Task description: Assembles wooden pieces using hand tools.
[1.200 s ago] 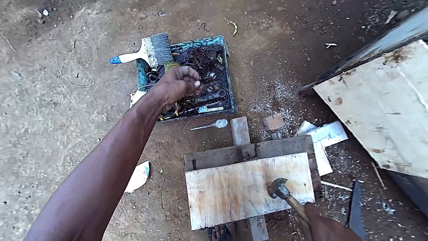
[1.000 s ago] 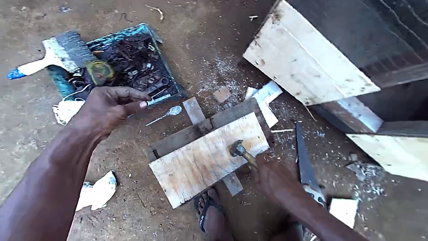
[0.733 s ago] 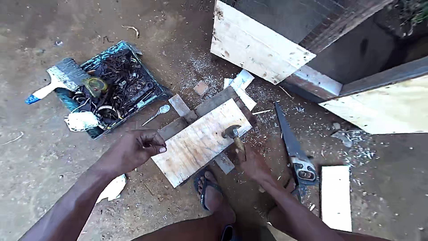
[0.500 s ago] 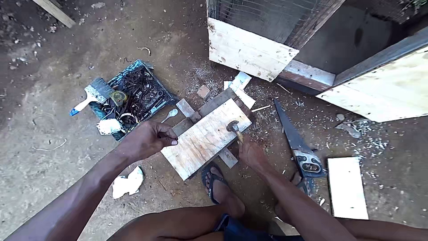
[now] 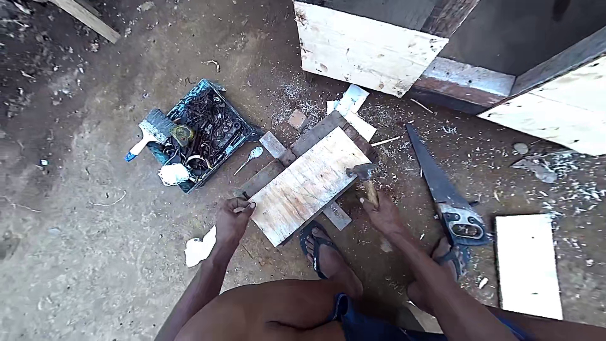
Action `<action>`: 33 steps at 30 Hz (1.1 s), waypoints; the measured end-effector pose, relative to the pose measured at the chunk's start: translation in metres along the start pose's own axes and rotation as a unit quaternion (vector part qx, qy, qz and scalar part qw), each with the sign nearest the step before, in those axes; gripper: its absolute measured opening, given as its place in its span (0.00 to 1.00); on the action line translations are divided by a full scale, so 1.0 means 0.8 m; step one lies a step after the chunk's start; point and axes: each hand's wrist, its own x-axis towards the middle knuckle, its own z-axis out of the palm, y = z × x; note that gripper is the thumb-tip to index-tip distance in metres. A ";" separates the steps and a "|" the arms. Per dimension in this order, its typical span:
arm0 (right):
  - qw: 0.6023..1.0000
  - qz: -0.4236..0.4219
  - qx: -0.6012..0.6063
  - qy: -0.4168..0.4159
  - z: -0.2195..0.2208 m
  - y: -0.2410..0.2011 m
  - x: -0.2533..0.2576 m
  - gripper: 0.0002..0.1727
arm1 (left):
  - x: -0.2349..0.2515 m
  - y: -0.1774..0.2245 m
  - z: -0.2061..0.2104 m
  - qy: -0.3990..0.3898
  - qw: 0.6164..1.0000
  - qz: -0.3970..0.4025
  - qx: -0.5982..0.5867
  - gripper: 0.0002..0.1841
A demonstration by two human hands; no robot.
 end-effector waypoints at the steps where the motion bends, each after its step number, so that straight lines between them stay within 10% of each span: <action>1: 0.998 0.004 0.054 0.032 0.005 0.002 0.005 0.31 | -0.008 -0.028 0.016 0.062 0.994 -0.043 -0.085 0.10; 10: 0.908 0.015 0.360 0.215 0.046 -0.044 0.114 0.36 | -0.029 -0.031 0.117 0.243 0.787 -0.196 -0.531 0.07; 20: 0.912 -0.040 0.369 0.177 0.088 -0.065 0.069 0.38 | -0.046 -0.103 0.118 0.456 0.764 -0.178 -0.421 0.07; 26: 0.954 -0.039 0.243 0.171 0.106 -0.067 0.076 0.32 | -0.071 -0.037 0.051 0.344 0.824 -0.316 -0.320 0.09; 28: 0.951 -0.044 0.249 0.176 0.108 -0.068 0.077 0.32 | -0.068 -0.052 0.079 0.418 0.884 -0.068 -0.197 0.10; 33: 0.969 -0.035 0.163 0.184 0.104 -0.067 0.071 0.32 | -0.031 0.033 0.155 0.128 0.930 0.263 -0.222 0.03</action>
